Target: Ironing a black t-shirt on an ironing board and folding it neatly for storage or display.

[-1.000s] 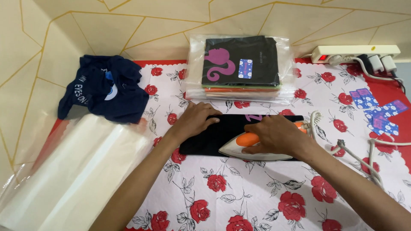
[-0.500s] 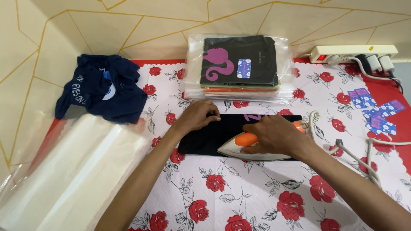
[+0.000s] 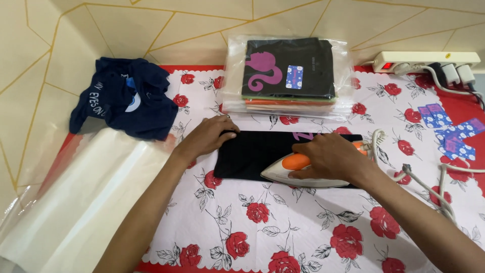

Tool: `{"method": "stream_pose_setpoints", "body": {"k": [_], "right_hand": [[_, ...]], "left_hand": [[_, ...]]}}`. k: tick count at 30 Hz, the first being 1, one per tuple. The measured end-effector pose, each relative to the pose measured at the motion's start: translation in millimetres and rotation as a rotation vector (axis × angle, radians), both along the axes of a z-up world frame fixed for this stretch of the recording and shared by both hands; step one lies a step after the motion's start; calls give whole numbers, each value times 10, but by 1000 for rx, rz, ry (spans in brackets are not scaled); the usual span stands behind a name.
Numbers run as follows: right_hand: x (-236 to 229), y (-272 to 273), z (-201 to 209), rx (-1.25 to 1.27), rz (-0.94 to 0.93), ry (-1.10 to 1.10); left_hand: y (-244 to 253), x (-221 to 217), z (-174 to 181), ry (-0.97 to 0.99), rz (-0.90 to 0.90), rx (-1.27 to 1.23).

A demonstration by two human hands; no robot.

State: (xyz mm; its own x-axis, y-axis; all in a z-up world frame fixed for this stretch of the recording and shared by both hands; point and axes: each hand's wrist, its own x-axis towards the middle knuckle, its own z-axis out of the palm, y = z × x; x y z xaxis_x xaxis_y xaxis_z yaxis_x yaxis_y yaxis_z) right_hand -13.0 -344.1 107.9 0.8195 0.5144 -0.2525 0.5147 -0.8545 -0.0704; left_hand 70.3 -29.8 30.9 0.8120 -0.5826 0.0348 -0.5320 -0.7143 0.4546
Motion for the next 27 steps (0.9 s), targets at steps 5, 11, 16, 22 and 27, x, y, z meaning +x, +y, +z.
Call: {"method": "stream_pose_setpoints", "body": {"k": [5,11,16,22,27], "right_hand": [[5,9,6,-28,-16,6],[-6,1,-31,-33,-37,0],[-18,34,25,-45,-62,17],[35,118,52,-65,-138,-32],[111,362,124,-36,-146,-133]], "left_hand": [[305,-34,60,168,75,-225],[285,191,-146,176,58,-294],[341,317,-193,291,92,-268],[348,416,-174,349,100,-224],[303,417,-67,377,118,-200]]}}
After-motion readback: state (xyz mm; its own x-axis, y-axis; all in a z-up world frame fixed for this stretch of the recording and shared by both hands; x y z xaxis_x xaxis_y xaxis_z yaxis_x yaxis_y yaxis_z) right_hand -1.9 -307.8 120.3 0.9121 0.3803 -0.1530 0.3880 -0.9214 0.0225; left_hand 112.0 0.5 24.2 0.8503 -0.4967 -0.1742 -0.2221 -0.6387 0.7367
